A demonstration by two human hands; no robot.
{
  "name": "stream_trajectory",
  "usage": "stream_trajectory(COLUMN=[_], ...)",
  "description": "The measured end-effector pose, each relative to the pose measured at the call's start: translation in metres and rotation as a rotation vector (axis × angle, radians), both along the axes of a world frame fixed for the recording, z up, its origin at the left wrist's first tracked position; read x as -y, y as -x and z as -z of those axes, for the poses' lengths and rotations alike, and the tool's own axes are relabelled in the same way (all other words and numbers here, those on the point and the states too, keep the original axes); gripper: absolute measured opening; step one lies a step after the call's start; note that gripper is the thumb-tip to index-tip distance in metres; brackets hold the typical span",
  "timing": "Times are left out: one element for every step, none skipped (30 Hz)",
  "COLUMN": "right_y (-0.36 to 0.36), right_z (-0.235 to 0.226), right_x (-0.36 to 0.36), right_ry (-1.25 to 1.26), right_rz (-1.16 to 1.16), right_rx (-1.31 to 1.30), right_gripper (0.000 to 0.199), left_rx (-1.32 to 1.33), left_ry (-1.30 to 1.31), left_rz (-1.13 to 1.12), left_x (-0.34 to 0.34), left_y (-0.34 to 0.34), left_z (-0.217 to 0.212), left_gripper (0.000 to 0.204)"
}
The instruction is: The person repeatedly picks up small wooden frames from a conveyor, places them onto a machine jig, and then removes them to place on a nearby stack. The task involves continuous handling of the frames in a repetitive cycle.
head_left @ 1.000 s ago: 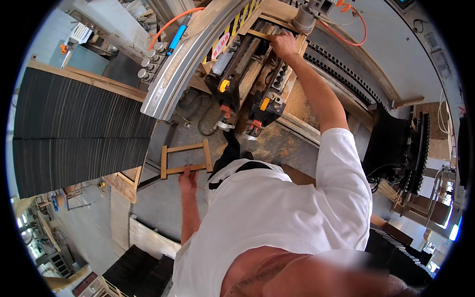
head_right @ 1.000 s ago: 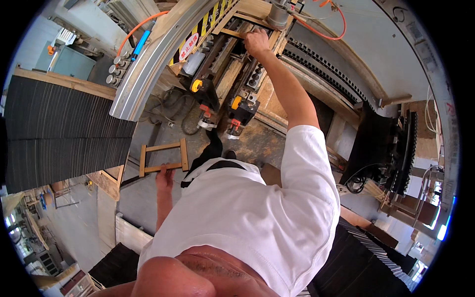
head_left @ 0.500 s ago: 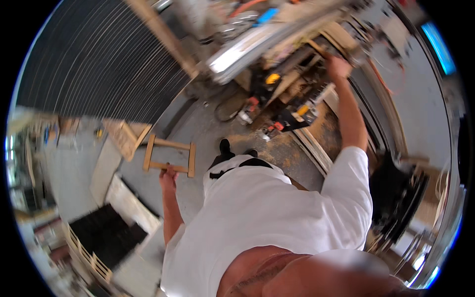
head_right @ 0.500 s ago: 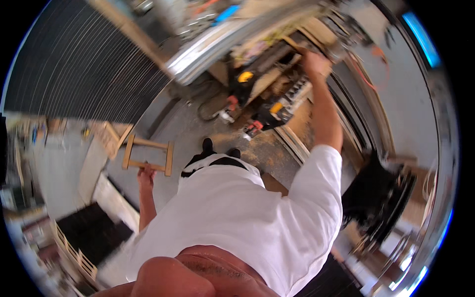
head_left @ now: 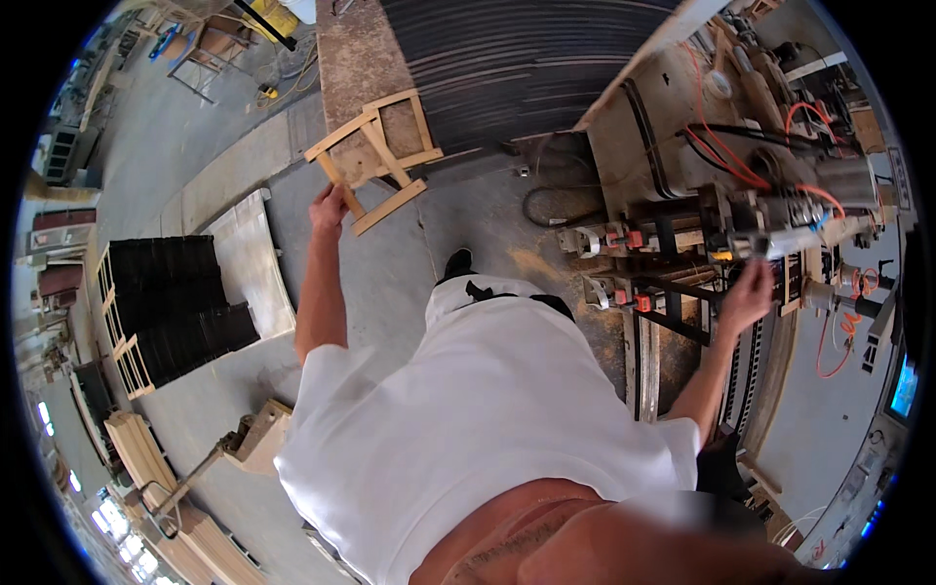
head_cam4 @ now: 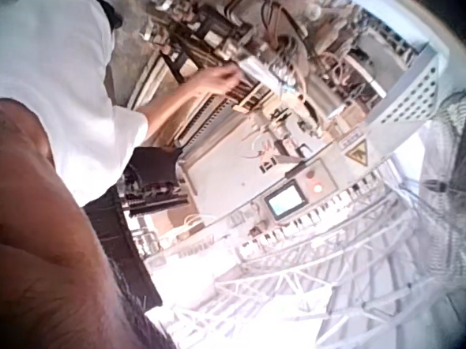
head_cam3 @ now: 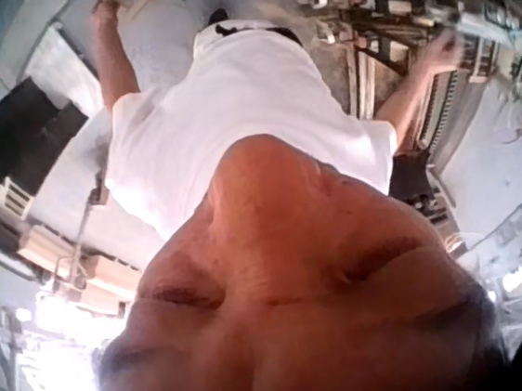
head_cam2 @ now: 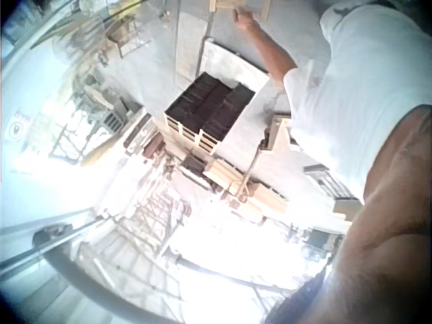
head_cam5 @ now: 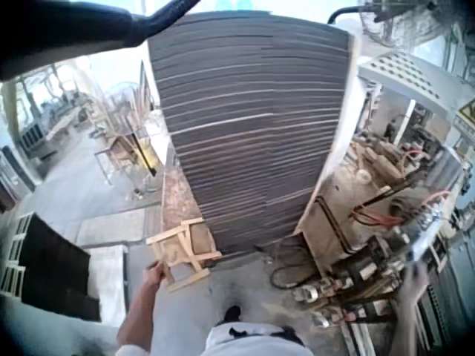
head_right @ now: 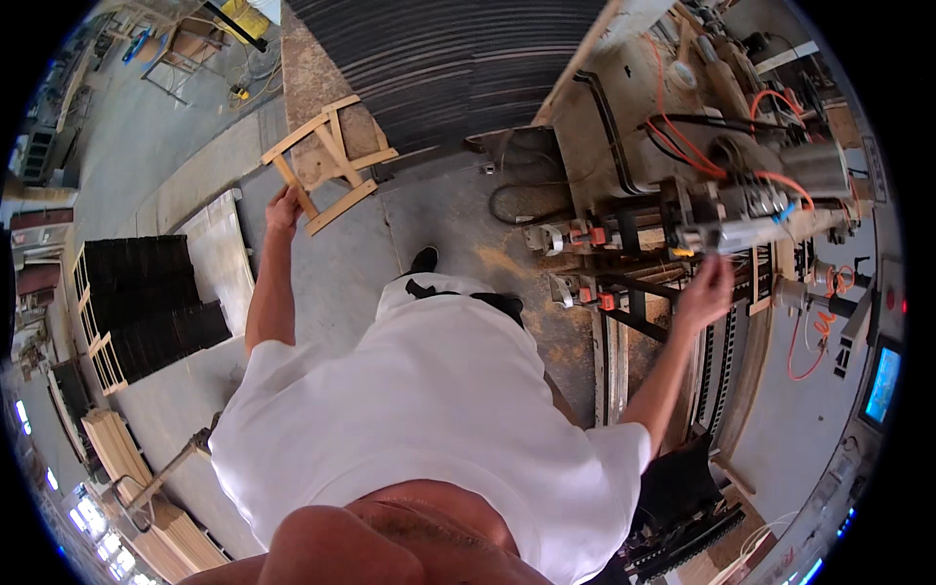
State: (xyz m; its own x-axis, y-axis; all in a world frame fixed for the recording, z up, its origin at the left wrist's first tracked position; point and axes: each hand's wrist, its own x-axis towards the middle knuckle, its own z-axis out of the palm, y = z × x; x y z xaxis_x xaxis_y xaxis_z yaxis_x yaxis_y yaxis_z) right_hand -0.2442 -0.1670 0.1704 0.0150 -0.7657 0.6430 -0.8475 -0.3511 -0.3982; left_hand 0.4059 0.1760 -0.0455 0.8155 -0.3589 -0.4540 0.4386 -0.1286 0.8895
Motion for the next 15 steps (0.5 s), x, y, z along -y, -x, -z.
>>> stream_trajectory(right_y=[-0.021, -0.058, -0.071, -0.094, -0.108, -0.09, -0.086, -0.079, -0.074, -0.075, -0.078, -0.074, -0.068, -0.051, -0.04], right_z=[0.023, 0.04, 0.075, 0.093, 0.122, 0.178, 0.204, 0.224, 0.238, 0.236, 0.229, 0.229, 0.227, 0.232, 0.243], right_x=[-0.024, -0.054, -0.078, -0.099, -0.125, -0.146, -0.166, -0.196, -0.223, -0.235, -0.24, -0.252, -0.258, -0.275, -0.291], right_ry=[-0.121, -0.213, -0.447, -0.639, -0.807, -0.942, -1.074, -1.209, -1.25, -1.286, -1.314, -1.343, -1.359, -1.38, -1.392], right_rz=[-0.055, -0.226, -0.292, -0.244, -0.231, -0.29, -0.319, -0.337, -0.307, -0.308, -0.285, -0.232, -0.281, -0.288, -0.31], right_rx=[0.021, 0.22, 0.355, 0.251, 0.279, 0.239, 0.076, -0.078, -0.018, 0.021, 0.018, 0.026, 0.101, 0.185, 0.291], right_gripper=[0.015, 0.014, 0.018, 0.021, 0.023, 0.026, 0.027, 0.027, 0.025, 0.023, 0.02, 0.017, 0.014, 0.012, 0.01], left_rx=[0.006, 0.008, 0.015, 0.006, -0.005, -0.024, -0.02, -0.012, -0.008, 0.031, 0.083, 0.129, 0.214, 0.29, 0.395], left_ry=[-0.021, -0.039, -0.05, -0.056, -0.065, -0.071, -0.084, -0.102, -0.118, -0.19, -0.262, -0.333, -0.478, -0.622, -0.765], left_rz=[0.004, 0.01, 0.023, 0.023, 0.036, 0.064, 0.089, 0.125, 0.15, 0.161, 0.162, 0.191, 0.27, 0.39, 0.507], left_x=[0.016, 0.038, 0.063, 0.079, 0.093, 0.112, 0.127, 0.141, 0.151, 0.15, 0.143, 0.146, 0.143, 0.15, 0.158], left_y=[-0.019, -0.031, -0.044, -0.059, -0.072, -0.079, -0.087, -0.093, -0.097, -0.109, -0.126, -0.131, -0.133, -0.123, -0.115], left_z=[0.007, 0.015, 0.022, 0.032, 0.046, 0.058, 0.067, 0.077, 0.088, 0.108, 0.132, 0.14, 0.149, 0.141, 0.124], left_gripper=[0.043, 0.043, 0.042, 0.041, 0.039, 0.038, 0.037, 0.037, 0.037, 0.037, 0.038, 0.039, 0.039, 0.039, 0.039])
